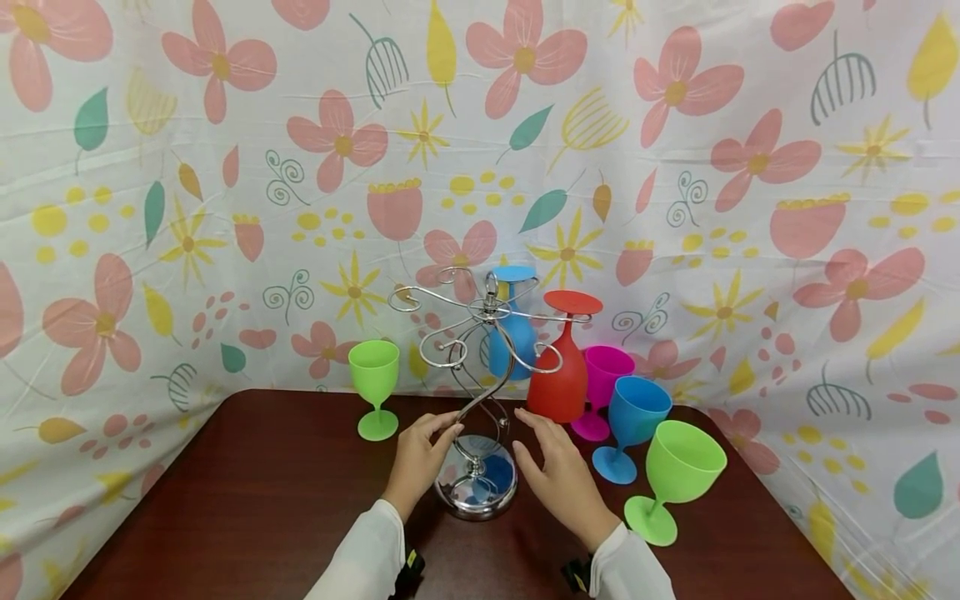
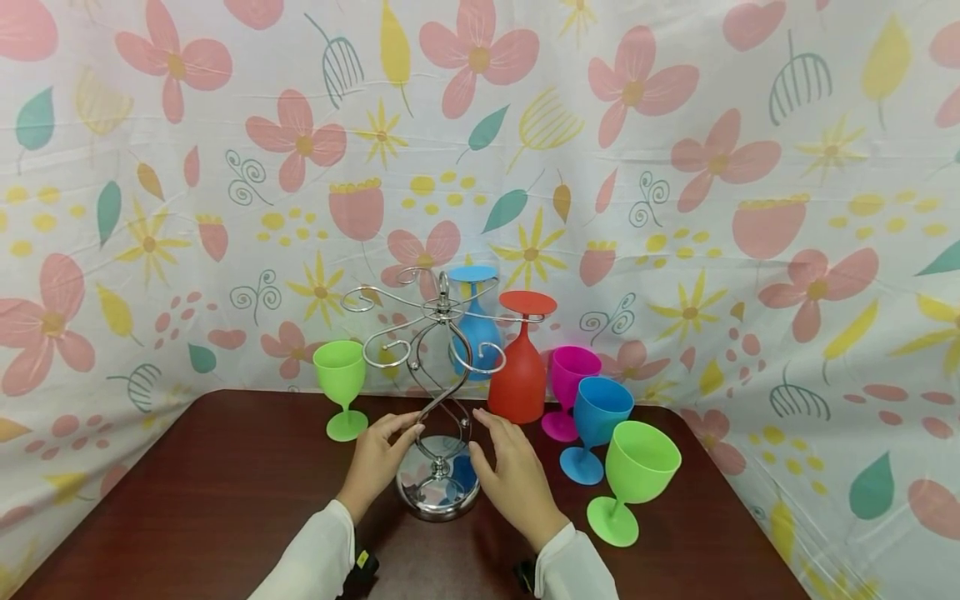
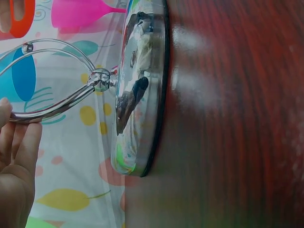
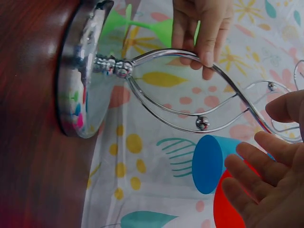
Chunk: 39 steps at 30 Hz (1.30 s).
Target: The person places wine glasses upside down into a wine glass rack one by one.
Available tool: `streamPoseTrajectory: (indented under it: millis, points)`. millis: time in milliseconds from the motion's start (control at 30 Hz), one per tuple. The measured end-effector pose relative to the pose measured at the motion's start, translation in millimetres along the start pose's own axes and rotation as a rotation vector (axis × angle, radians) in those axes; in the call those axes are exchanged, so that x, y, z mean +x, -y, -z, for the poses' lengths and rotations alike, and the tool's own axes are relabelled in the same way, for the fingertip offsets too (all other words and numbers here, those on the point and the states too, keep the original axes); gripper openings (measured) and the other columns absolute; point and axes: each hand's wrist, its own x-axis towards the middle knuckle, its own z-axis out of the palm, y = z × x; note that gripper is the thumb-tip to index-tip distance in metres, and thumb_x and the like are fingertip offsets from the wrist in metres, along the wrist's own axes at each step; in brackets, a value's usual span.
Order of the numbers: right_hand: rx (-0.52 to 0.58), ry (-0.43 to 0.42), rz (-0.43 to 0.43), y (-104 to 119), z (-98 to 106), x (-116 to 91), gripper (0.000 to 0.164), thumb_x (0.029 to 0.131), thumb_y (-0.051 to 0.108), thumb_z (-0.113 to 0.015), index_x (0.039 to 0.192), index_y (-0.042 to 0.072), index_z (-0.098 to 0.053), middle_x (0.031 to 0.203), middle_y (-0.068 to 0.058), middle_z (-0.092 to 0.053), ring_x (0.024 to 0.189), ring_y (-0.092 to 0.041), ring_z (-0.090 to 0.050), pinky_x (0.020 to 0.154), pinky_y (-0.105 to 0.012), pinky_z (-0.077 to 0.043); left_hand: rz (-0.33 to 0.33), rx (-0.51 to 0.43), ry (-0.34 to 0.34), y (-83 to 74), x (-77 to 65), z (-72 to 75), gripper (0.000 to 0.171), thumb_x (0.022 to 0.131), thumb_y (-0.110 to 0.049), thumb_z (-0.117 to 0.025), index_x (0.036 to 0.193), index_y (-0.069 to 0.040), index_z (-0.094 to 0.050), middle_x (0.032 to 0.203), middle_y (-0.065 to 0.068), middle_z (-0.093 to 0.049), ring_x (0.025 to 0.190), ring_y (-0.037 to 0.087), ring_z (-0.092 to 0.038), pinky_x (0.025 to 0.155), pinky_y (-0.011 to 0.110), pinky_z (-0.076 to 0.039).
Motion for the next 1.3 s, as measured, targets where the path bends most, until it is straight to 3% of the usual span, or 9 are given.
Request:
streamPoseTrajectory:
  millis: [367,633,733,833,1000,1200,1300]
  points:
    - [-0.032,0.115,-0.085,-5,-5,-10,0.058,0.095,0.026,-0.072,0.148,0.012,-0.051,0.144,-0.006,-0.055,0.130,-0.029,-0.052,0.100,-0.053,-0.047,-0.008,0.004,0.030,-0.8,-4.0,1.6,0.029,0.097,-0.022,-0.070,0.126,-0.020,-0.072,0.101,-0.009,-0.065,0.092,0.009,-0.063,0.075,0.030,-0.052]
    - [-0.043,0.181,-0.128,-9,-9,-18,0.061,0.095,0.028,-0.072,0.149,0.012,-0.049,0.146,-0.008,-0.053,0.131,-0.031,-0.051,0.103,-0.056,-0.043,0.042,-0.089,0.185,-1.3,-4.0,11.7,0.037,0.099,-0.027,-0.067,0.135,-0.019,-0.064,0.110,-0.005,-0.062,0.103,0.011,-0.063,0.086,0.026,-0.054]
    - [-0.045,0.204,-0.137,-10,-10,-20,0.062,0.095,0.029,-0.071,0.150,0.011,-0.047,0.146,-0.008,-0.053,0.130,-0.031,-0.051,0.103,-0.056,-0.043,0.036,-0.085,0.237,-1.8,-2.7,16.5,0.043,0.101,-0.034,-0.063,0.141,-0.017,-0.058,0.117,0.000,-0.061,0.108,0.013,-0.061,0.089,0.029,-0.054]
    - [-0.045,0.218,-0.140,-11,-10,-21,0.062,0.096,0.029,-0.070,0.150,0.011,-0.046,0.146,-0.008,-0.053,0.130,-0.031,-0.051,0.103,-0.057,-0.043,0.031,-0.045,0.247,-2.8,-1.0,23.3,0.046,0.103,-0.041,-0.056,0.143,-0.018,-0.056,0.122,0.000,-0.061,0.110,0.014,-0.061,0.091,0.035,-0.053]
    - [-0.049,0.230,-0.148,-15,-10,-25,0.062,0.097,0.033,-0.068,0.151,0.013,-0.045,0.145,-0.007,-0.053,0.129,-0.031,-0.052,0.103,-0.057,-0.043,-0.022,0.096,0.149,-5.5,7.3,39.2,0.045,0.106,-0.046,-0.045,0.140,-0.019,-0.058,0.128,0.000,-0.061,0.117,0.020,-0.058,0.098,0.046,-0.048]
    - [-0.047,0.239,-0.149,-18,-11,-29,0.062,0.097,0.033,-0.068,0.151,0.014,-0.045,0.146,-0.008,-0.053,0.130,-0.031,-0.051,0.104,-0.057,-0.041,-0.223,0.341,-0.088,-8.4,26.4,60.7,0.038,0.102,-0.033,-0.060,0.133,-0.013,-0.063,0.126,0.009,-0.063,0.119,0.030,-0.055,0.097,0.053,-0.043]
    - [-0.042,0.242,-0.153,-19,-11,-29,0.061,0.097,0.032,-0.068,0.151,0.014,-0.046,0.146,-0.008,-0.053,0.130,-0.030,-0.051,0.104,-0.057,-0.041,-0.279,0.443,-0.184,-7.5,37.2,70.4,0.039,0.097,-0.029,-0.067,0.131,-0.010,-0.063,0.123,0.011,-0.063,0.112,0.034,-0.055,0.090,0.054,-0.044]
